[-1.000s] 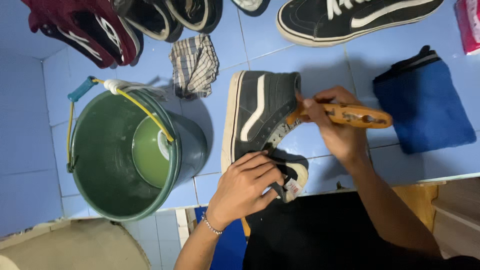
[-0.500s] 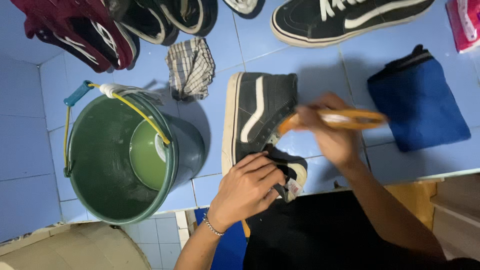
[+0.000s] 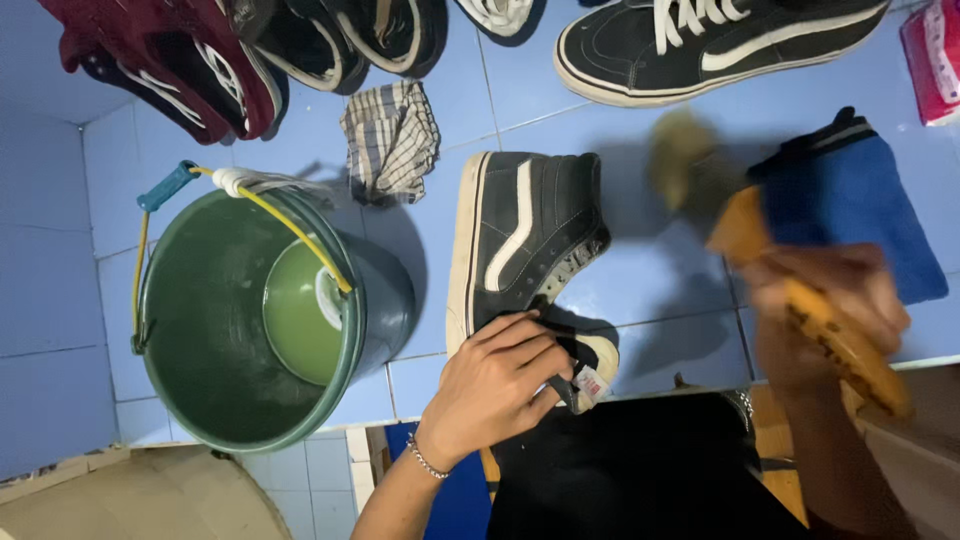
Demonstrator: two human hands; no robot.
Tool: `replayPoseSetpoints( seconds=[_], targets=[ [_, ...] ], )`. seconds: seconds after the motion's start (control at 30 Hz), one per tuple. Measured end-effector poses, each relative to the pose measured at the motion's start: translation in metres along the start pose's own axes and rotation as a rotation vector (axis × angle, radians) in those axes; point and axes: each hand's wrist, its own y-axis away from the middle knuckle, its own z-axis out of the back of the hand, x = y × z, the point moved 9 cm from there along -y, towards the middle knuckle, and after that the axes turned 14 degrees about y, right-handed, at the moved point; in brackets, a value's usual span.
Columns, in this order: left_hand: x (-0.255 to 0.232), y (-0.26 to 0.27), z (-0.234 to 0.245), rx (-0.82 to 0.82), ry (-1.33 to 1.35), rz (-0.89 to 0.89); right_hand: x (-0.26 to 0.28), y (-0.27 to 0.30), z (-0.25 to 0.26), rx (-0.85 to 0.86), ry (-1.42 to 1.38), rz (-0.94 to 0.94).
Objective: The person cleans a shoe by applying a liquid from a bucket with a large brush and scrubbing the interior with a toothbrush.
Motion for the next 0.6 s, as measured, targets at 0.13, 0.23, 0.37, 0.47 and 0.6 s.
replayPoseSetpoints(
  seconds=[0.13,0.23,0.37,0.47,0.6],
  targets=[
    [0.001,-0.001,0.000,0.028,0.002,0.008,0.014,0.004,-0.036,0.432,-0.011,0.087],
    [0.001,0.001,-0.003,0.031,0.002,0.021,0.038,-0.005,-0.062,0.574,-0.200,-0.035],
    [0.001,0.000,-0.002,0.025,0.002,0.024,0.046,-0.029,-0.090,0.470,-0.470,0.031],
    [0.001,0.004,-0.002,0.010,-0.001,0.028,-0.044,0.003,-0.100,0.141,-0.694,-0.359],
    [0.000,0.001,-0.005,0.031,-0.031,0.014,0.002,-0.022,-0.028,0.009,-0.171,-0.186]
  ],
)
